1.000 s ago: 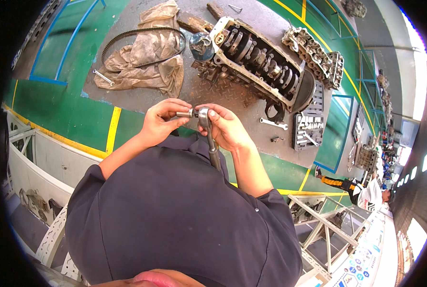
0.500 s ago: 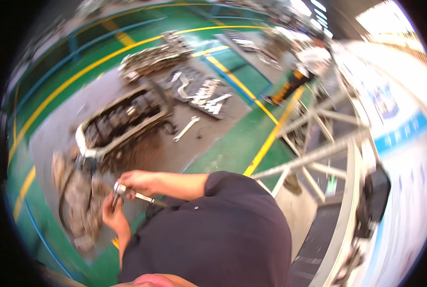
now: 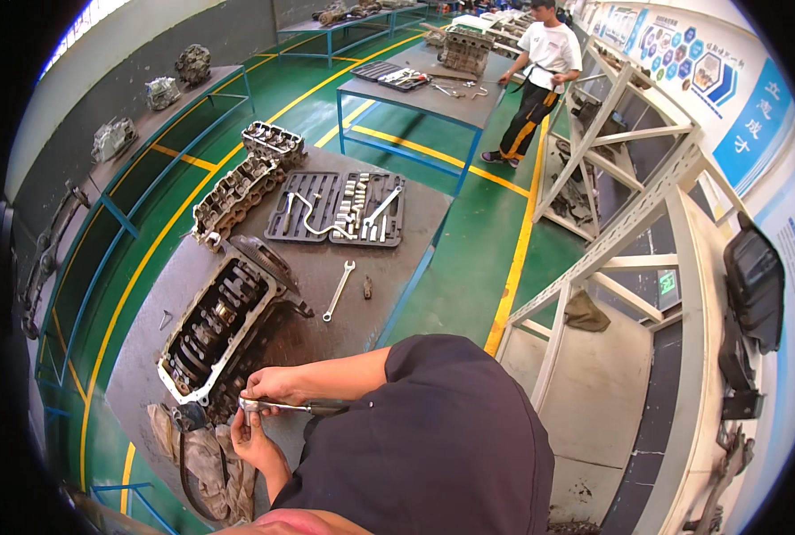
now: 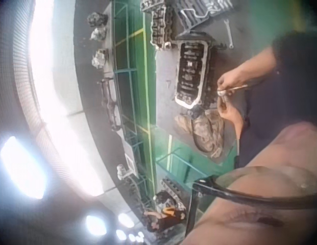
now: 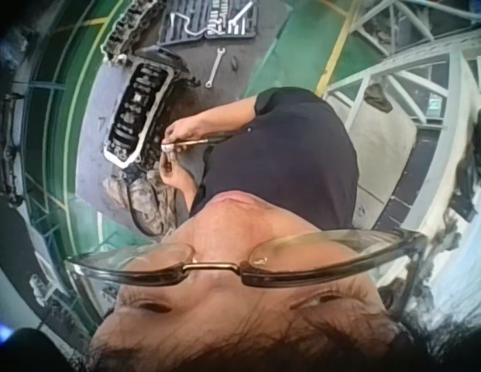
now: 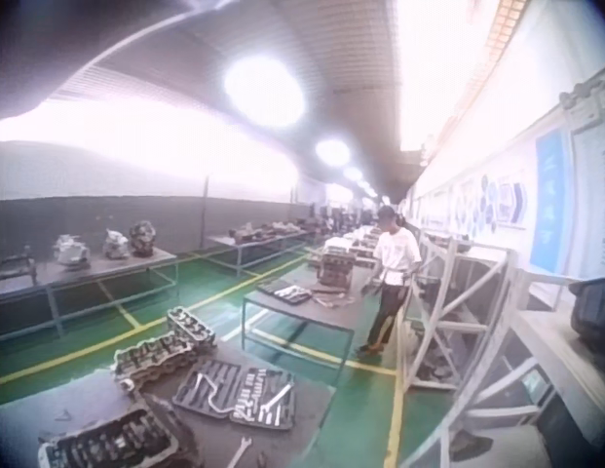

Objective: The person is using various tools to disassemble and inspect components of a vehicle engine crankshaft at a workbench.

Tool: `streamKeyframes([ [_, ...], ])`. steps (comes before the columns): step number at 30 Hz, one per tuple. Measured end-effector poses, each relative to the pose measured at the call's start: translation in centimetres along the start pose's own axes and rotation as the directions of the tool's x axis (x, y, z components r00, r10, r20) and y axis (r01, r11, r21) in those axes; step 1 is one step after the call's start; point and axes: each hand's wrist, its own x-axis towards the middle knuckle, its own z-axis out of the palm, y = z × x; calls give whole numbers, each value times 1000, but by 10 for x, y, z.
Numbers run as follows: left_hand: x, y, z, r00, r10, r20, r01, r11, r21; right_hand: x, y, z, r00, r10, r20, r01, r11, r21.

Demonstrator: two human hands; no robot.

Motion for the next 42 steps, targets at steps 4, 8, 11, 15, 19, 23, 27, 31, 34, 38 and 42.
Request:
streamKeyframes([
  [4, 12, 1, 24, 978, -102, 181, 110, 993, -33, -19, -22, -24, 993, -117, 12, 117, 981, -153],
  [8, 19, -21, 41, 923, -367, 119, 348, 924, 157, -23, -29, -45, 986, -159, 45, 166, 953, -253],
  [11, 16, -27, 47, 826, -538, 170, 563, 803, -194, -16, -31, -54, 998, -52, 43, 64, 930, -363],
  [15, 14, -28, 48, 754, -636, 163, 652, 694, -305, -12, -24, -76, 975, 104, 195, 37, 792, -609],
  [19, 19, -36, 27, 617, -750, 239, 775, 526, -351, 8, -7, -84, 951, 249, 183, -116, 838, -534],
  [23, 20, -58, -3, 655, -756, 4, 625, 538, -566, 46, -12, -59, 993, 96, 68, -35, 793, -608],
  [27, -4, -83, -69, 654, -731, -193, 584, 651, -485, 116, -42, -17, 940, -296, 167, 260, 310, -915],
  [31, -30, -110, -134, 565, -781, -268, 619, 615, -488, 190, -52, 31, 912, -382, 150, 186, 59, -981],
  [34, -39, -125, -168, 503, -834, -224, 620, 530, -579, 229, -39, 64, 858, -503, 102, 120, 3, -993],
  [38, -39, -137, -217, 600, -775, -201, 566, 588, -577, 245, -19, 91, 871, -490, -21, -89, -114, -989],
  [42, -31, -145, -264, 573, -794, -201, 654, 591, -473, 251, -7, 113, 853, -521, -21, -164, -229, -960],
])
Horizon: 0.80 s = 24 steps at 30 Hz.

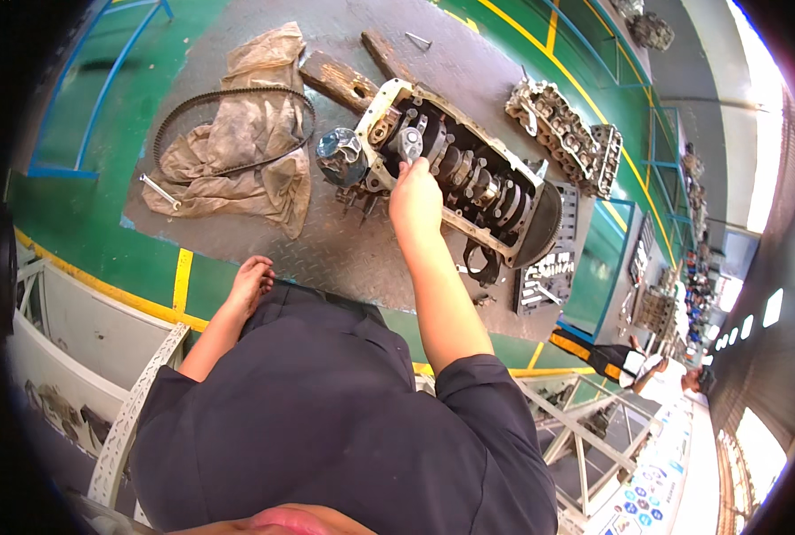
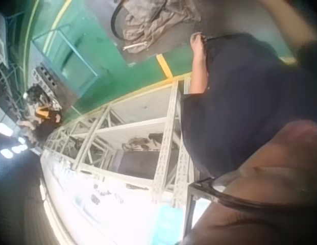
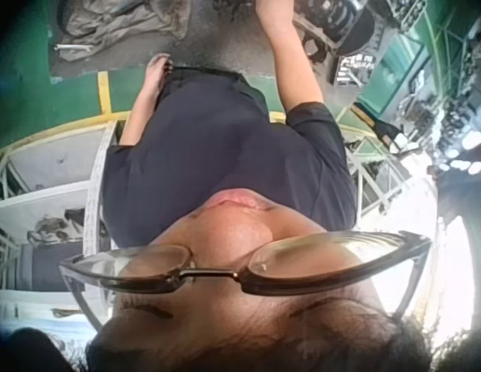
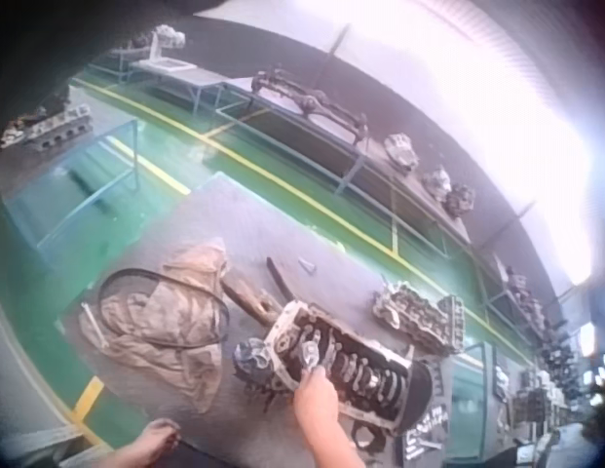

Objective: The person is using various tools to disassemble and inspect components of a vehicle engine crankshaft at a workbench.

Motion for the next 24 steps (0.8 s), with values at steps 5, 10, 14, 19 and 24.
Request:
streamKeyframes([
  [5, 20, 30, -14, 997, -70, 28, 68, 994, 84, -1, -36, 28, 962, 203, 184, -202, 979, -20],
  [10, 33, 58, -8, 985, -3, 170, -14, 995, 98, 8, -36, 34, 981, 170, 97, -180, 977, 115],
  [14, 34, 69, -11, 980, 57, 189, -71, 995, 66, 12, -27, 23, 894, 352, 277, -428, 854, 297],
  [19, 33, 67, -25, 984, 24, 177, -34, 998, 51, 13, -35, 16, 745, 504, 437, -663, 486, 569],
  [24, 32, 59, -23, 984, -2, 180, -6, 999, 46, 17, -47, 15, 797, 504, 334, -602, 713, 361],
])
